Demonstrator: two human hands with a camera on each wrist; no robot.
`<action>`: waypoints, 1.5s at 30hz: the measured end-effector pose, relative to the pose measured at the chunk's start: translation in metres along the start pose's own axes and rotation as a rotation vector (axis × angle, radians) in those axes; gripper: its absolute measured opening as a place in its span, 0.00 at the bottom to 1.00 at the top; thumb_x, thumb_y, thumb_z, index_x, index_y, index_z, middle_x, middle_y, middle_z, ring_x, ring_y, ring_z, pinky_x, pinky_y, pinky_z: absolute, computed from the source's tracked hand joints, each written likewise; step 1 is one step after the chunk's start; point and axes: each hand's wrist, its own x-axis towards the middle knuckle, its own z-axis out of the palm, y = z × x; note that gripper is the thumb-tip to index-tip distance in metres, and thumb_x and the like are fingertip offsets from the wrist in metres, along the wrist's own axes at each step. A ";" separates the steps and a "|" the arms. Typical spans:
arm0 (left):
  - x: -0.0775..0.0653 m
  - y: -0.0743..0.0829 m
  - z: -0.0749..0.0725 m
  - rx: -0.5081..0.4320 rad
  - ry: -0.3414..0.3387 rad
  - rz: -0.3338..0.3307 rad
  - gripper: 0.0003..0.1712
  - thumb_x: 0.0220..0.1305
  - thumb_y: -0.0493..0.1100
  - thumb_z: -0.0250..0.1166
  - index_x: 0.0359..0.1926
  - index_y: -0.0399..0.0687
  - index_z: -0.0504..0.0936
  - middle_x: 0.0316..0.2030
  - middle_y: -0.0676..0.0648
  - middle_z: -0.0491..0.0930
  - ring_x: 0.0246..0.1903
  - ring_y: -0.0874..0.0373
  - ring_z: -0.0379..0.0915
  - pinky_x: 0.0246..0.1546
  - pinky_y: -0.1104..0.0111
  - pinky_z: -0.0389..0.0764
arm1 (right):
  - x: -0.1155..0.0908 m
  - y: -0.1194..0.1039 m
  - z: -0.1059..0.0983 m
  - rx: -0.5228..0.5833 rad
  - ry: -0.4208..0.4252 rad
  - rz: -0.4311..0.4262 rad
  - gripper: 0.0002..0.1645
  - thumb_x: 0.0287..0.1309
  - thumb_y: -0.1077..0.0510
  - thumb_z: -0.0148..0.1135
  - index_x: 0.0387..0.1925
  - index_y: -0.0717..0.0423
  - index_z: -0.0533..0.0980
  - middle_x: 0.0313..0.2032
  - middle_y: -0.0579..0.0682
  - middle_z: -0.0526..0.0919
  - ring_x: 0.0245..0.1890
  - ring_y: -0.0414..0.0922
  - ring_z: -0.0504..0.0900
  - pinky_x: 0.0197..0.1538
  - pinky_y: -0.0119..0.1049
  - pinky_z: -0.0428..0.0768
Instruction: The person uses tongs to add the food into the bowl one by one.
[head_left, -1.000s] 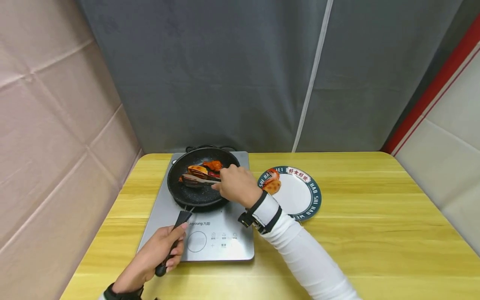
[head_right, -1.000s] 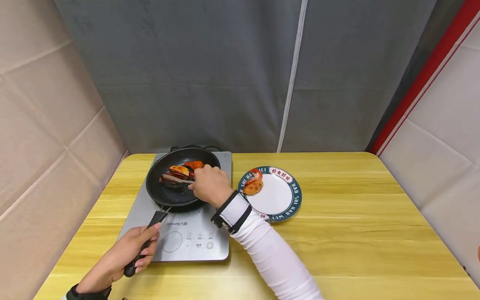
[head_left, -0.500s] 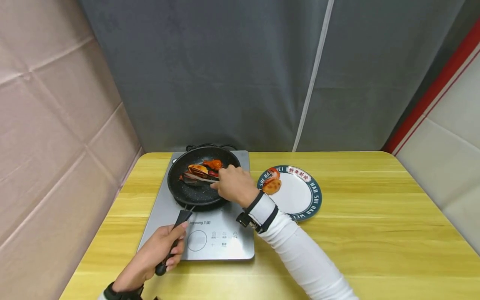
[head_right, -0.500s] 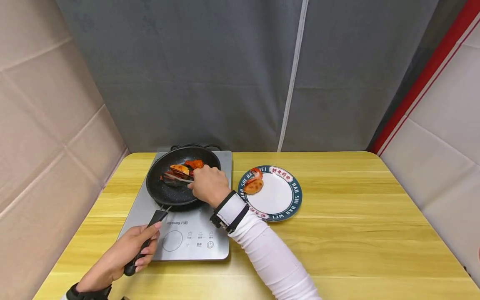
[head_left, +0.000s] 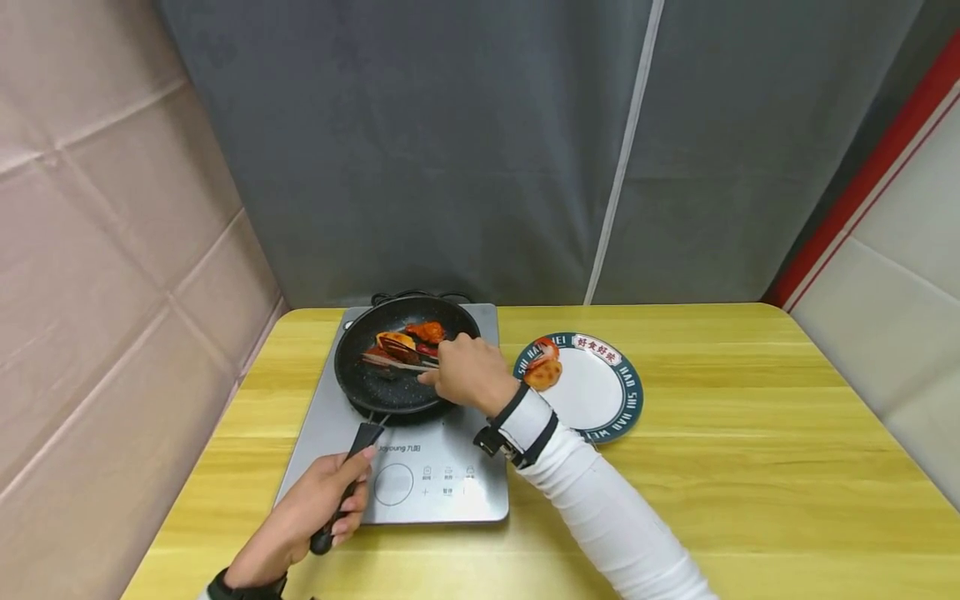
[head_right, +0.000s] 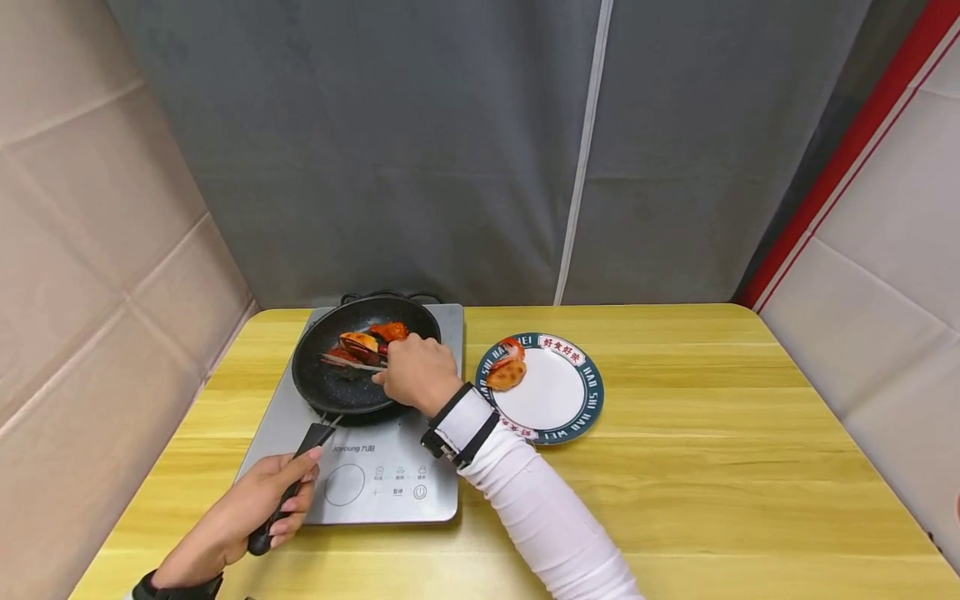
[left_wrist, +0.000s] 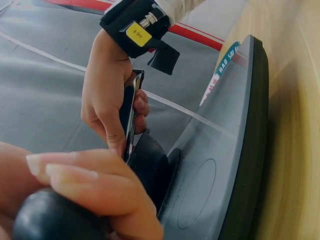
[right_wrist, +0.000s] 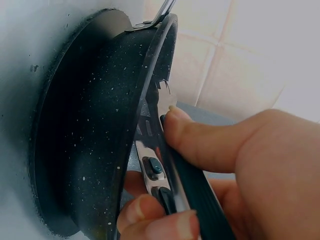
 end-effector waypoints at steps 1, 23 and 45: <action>0.000 0.000 0.000 -0.001 -0.001 0.000 0.22 0.70 0.56 0.47 0.28 0.43 0.61 0.14 0.55 0.58 0.08 0.64 0.53 0.08 0.74 0.61 | 0.000 0.000 0.000 0.003 -0.002 0.002 0.24 0.54 0.35 0.58 0.23 0.51 0.76 0.17 0.47 0.70 0.15 0.43 0.72 0.13 0.34 0.68; 0.000 0.001 -0.004 0.027 0.001 0.003 0.24 0.69 0.58 0.48 0.27 0.43 0.61 0.14 0.55 0.58 0.08 0.63 0.52 0.08 0.73 0.61 | -0.070 0.069 -0.033 0.070 0.165 0.067 0.24 0.58 0.37 0.55 0.32 0.53 0.76 0.12 0.43 0.61 0.14 0.41 0.67 0.16 0.34 0.64; 0.000 0.000 -0.005 0.022 0.010 -0.004 0.24 0.68 0.58 0.48 0.28 0.42 0.61 0.14 0.54 0.58 0.09 0.63 0.53 0.08 0.73 0.61 | -0.124 0.150 -0.027 -0.084 0.095 0.163 0.29 0.56 0.39 0.58 0.42 0.61 0.79 0.10 0.45 0.67 0.13 0.41 0.67 0.16 0.34 0.65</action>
